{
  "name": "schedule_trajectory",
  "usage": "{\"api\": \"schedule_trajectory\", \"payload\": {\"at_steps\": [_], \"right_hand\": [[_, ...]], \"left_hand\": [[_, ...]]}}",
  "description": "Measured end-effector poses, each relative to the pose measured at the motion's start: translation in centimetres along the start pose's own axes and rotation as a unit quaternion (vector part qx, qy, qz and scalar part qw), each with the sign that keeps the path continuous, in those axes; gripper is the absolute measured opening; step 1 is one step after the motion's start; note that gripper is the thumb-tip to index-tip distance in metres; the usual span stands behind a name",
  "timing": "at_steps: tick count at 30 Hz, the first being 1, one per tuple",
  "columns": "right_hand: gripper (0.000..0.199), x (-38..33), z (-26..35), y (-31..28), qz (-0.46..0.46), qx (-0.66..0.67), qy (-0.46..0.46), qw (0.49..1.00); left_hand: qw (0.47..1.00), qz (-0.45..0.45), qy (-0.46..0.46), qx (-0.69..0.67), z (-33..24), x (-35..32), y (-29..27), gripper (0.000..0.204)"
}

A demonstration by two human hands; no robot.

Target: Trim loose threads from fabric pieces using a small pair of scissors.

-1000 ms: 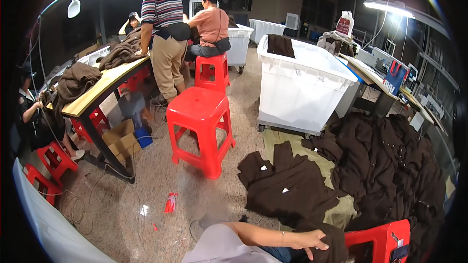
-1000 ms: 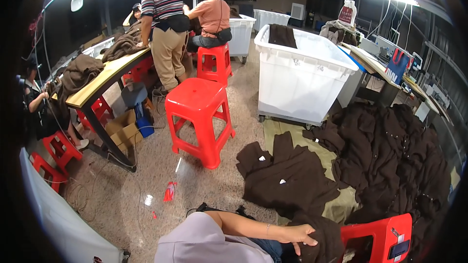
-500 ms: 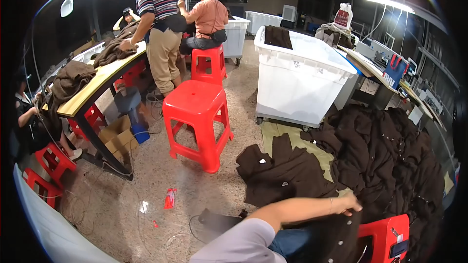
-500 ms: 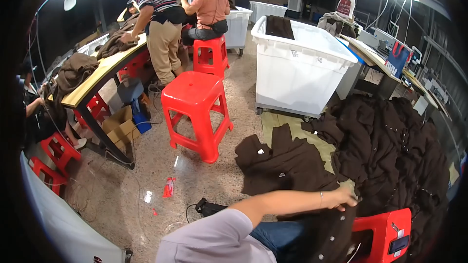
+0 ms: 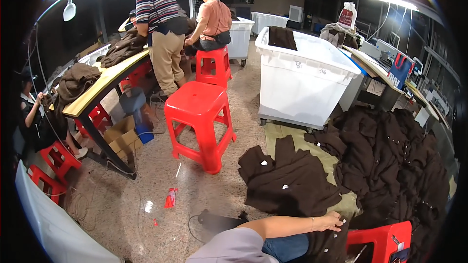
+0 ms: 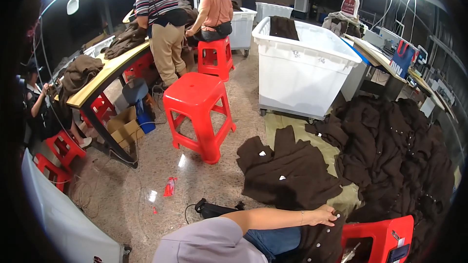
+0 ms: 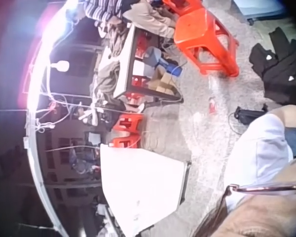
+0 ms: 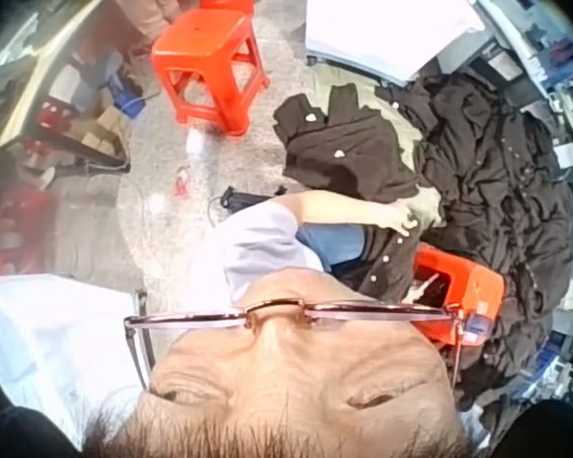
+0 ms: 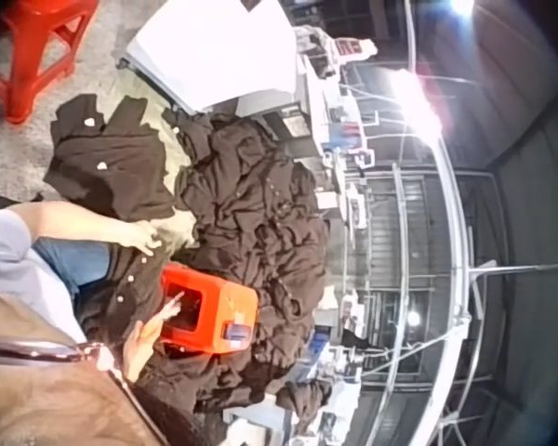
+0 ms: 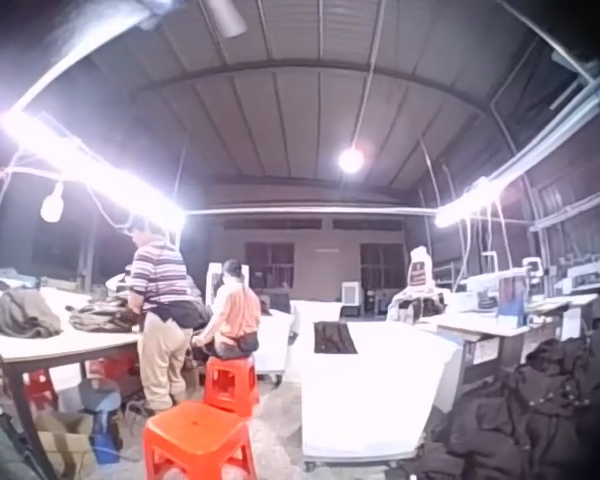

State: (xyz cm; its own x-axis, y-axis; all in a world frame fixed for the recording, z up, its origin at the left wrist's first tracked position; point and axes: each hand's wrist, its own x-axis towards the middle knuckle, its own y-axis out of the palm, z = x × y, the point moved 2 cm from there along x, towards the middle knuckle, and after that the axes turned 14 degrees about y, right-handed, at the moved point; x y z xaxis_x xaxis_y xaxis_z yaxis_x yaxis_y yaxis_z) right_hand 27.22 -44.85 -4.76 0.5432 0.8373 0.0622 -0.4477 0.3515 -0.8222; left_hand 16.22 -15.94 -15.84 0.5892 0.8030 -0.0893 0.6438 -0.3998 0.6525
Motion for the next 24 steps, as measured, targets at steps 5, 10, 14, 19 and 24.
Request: {"api": "schedule_trajectory", "payload": {"at_steps": [5,10,14,19,24], "right_hand": [[0.059,1.9,3.2,0.9,-0.187,-0.057,-0.548,0.813],[0.05,-1.5,5.6,0.5,0.068,-0.049,0.077,0.993],[0.043,-1.8,5.9,1.4,-0.011,-0.037,-0.095,0.995],[0.04,-3.3,3.4,5.1,0.029,0.055,0.131,0.989],[0.031,-0.5,8.5,6.7,0.026,0.057,0.147,0.987]], "left_hand": [[0.999,-0.037,0.014,-0.003,-0.9,-0.3,-0.7,0.018],[0.999,-0.036,0.007,0.005,-1.9,-1.4,0.3,0.025],[0.998,-0.064,0.019,-0.018,-2.2,-2.6,-0.1,0.018],[0.998,-0.05,0.03,-0.006,-0.4,-2.7,0.3,0.02],[0.945,0.042,0.257,0.198,-0.5,-1.5,-5.5,0.012]]}}
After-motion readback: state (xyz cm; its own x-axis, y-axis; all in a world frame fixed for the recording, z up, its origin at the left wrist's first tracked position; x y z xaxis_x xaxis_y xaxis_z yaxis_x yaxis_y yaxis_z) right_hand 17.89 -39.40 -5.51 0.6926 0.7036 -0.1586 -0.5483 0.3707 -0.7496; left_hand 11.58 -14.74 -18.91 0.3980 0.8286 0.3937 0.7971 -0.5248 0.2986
